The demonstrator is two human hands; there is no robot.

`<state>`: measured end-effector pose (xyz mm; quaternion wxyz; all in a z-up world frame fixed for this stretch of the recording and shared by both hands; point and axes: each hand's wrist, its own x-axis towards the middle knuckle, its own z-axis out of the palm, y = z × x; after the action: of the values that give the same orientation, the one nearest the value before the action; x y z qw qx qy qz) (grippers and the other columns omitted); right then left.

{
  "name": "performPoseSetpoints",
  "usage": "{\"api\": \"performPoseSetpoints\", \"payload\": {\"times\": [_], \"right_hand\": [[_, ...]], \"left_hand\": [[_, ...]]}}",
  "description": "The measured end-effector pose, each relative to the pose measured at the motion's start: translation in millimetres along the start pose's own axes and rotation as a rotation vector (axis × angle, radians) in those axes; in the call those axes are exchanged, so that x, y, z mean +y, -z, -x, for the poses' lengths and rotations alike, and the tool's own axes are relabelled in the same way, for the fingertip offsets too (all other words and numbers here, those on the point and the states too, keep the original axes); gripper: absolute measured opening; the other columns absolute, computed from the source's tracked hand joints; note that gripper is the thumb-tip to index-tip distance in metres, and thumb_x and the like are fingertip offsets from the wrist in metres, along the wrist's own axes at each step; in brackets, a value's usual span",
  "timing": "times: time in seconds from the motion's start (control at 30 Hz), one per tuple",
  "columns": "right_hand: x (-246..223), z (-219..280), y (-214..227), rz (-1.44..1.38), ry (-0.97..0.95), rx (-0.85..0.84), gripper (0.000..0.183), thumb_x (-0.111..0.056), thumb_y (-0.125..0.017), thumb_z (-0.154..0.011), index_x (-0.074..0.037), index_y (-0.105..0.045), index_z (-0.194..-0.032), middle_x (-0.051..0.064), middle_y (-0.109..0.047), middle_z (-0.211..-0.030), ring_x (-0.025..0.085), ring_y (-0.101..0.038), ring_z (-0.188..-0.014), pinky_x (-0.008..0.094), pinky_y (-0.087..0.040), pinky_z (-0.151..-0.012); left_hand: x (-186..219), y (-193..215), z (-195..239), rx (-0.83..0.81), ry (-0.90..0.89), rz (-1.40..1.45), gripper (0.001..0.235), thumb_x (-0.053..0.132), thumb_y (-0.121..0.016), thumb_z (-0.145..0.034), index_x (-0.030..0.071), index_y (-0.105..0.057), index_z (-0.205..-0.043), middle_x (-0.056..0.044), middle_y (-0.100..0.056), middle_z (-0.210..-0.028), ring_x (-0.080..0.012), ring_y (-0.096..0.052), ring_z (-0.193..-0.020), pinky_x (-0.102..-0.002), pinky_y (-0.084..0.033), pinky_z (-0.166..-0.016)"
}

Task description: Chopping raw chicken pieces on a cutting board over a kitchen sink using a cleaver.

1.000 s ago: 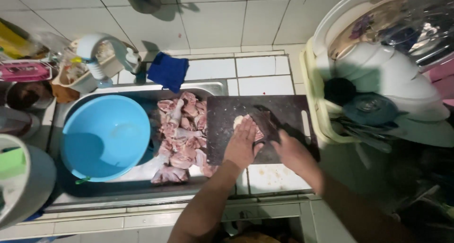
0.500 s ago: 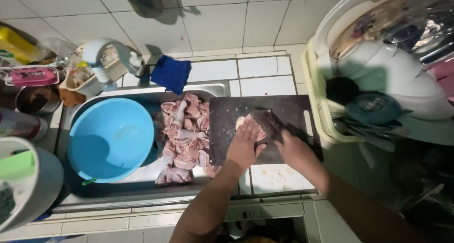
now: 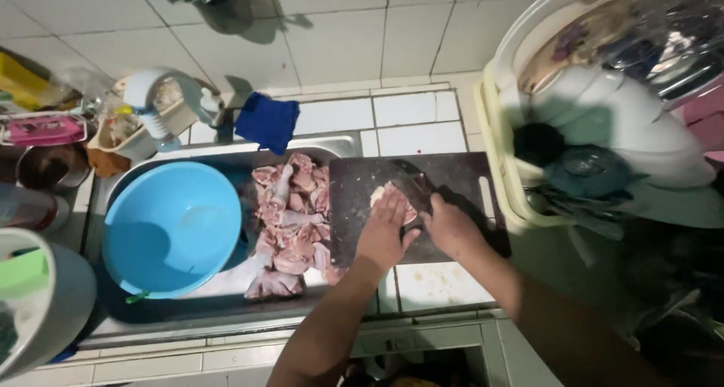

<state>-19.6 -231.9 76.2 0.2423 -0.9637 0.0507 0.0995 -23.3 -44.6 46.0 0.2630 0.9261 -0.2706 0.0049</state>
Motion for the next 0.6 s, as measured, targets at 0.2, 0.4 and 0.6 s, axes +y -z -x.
{"api": "performPoseSetpoints", "payload": {"times": [0.2,0.4,0.6], "right_hand": [[7.3,11.9,-12.0,0.036,0.045,0.007,0.043,-0.034,-0.062,-0.096,-0.006,-0.050,-0.126,0.029,-0.069,-0.091,0.050,-0.067,-0.085,0.060,-0.052,-0.072],[16.6,14.7,-20.4,-0.012,0.132,0.034,0.044,-0.030,-0.060,-0.097,-0.004,-0.048,-0.130,0.029,-0.069,-0.088,0.050,-0.066,-0.082,0.059,-0.051,-0.070],[6.0,20.0,4.9,0.016,0.013,-0.030,0.046,-0.030,-0.061,-0.095,-0.006,-0.047,-0.132,0.030,-0.068,-0.088,0.050,-0.066,-0.082,0.061,-0.050,-0.069]], "left_hand": [[19.2,44.9,-29.0,0.246,0.194,0.353,0.046,0.033,-0.060,-0.103,0.006,-0.058,-0.141,-0.019,-0.060,-0.141,-0.0381,-0.051,-0.138,-0.045,-0.039,-0.122],[68.0,120.9,-126.5,0.466,-0.145,0.239,0.057,0.026,-0.066,-0.094,0.006,-0.050,-0.145,-0.018,-0.053,-0.148,-0.0400,-0.042,-0.144,-0.052,-0.029,-0.124],[25.4,36.4,-129.6,0.152,-0.171,0.266,0.070,0.030,-0.060,-0.102,0.003,-0.029,-0.159,-0.022,-0.030,-0.164,-0.0410,-0.027,-0.150,-0.051,-0.020,-0.123]]}}
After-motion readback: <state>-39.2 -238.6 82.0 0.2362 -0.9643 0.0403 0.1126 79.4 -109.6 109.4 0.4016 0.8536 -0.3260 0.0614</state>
